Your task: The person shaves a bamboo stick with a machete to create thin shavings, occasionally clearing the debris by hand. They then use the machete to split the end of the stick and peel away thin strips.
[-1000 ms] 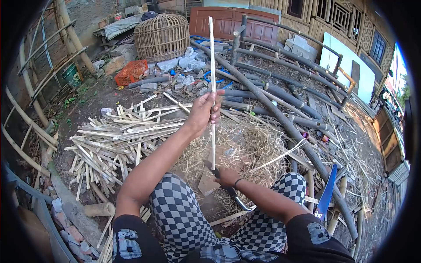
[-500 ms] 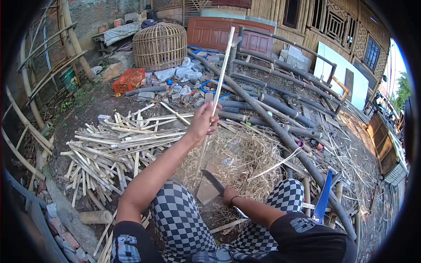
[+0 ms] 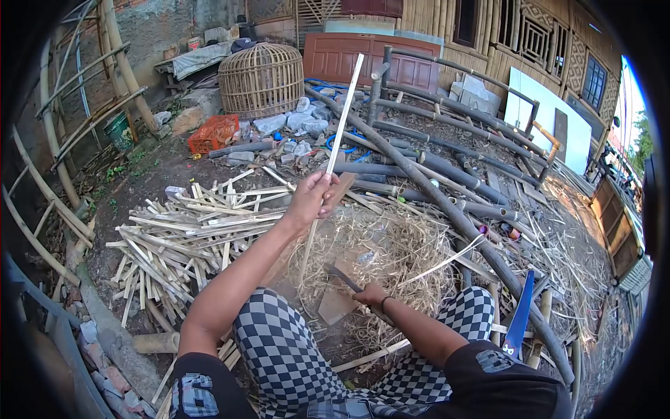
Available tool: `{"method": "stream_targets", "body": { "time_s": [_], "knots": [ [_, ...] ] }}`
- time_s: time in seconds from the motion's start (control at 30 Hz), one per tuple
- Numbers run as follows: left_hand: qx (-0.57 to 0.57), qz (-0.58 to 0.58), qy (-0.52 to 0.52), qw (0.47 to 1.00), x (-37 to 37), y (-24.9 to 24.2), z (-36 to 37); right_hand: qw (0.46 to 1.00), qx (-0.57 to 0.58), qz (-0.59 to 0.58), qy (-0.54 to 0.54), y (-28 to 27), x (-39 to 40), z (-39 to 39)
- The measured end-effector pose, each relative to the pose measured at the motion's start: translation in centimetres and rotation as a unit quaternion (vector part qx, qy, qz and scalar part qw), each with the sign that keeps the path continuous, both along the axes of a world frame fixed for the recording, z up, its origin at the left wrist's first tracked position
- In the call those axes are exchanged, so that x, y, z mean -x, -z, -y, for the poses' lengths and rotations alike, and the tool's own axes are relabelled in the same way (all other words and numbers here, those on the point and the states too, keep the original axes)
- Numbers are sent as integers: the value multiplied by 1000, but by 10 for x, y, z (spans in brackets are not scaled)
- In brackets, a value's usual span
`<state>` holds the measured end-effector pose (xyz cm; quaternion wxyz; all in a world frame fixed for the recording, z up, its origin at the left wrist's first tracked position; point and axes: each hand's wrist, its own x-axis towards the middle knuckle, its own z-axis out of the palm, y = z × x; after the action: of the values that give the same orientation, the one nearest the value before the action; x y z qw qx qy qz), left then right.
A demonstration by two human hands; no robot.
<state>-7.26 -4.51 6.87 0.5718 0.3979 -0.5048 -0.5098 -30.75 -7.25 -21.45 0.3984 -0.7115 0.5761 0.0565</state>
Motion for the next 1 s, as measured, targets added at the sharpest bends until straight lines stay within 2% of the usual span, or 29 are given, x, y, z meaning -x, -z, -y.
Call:
{"method": "stream_targets", "body": {
  "time_s": [0.1,0.2,0.27,0.33,0.4,0.47,0.6,0.67,0.7,0.83,0.93,1.0],
  "knots": [
    [-7,13,-5,1000,-7,2,-3,995,8,102,9,-40,-3,17],
    [-8,27,-7,1000,-10,1,-12,979,56,197,-2,-130,-10,22],
    [18,87,-7,996,-13,-1,-18,954,59,295,9,-188,-5,28],
    [15,96,-1,995,-19,-3,-25,933,-36,353,64,-256,8,26],
    [25,172,-50,984,-28,-1,-32,898,-43,428,91,-284,23,45],
    [20,185,-59,981,-34,-4,-44,868,61,474,132,-309,39,44],
    [23,291,-70,954,-43,3,-59,790,192,559,160,-320,71,21],
    [78,410,-47,907,-34,-1,-74,778,250,560,133,-317,77,17],
    [64,431,-57,898,-27,-7,-80,776,263,561,118,-321,77,13],
    [43,475,-96,873,-14,-20,-93,774,253,571,108,-319,77,12],
    [51,459,-126,878,-9,-25,-95,760,257,580,141,-320,80,15],
    [50,467,-133,873,-11,-26,-95,723,210,622,215,-324,84,17]
  ]
}}
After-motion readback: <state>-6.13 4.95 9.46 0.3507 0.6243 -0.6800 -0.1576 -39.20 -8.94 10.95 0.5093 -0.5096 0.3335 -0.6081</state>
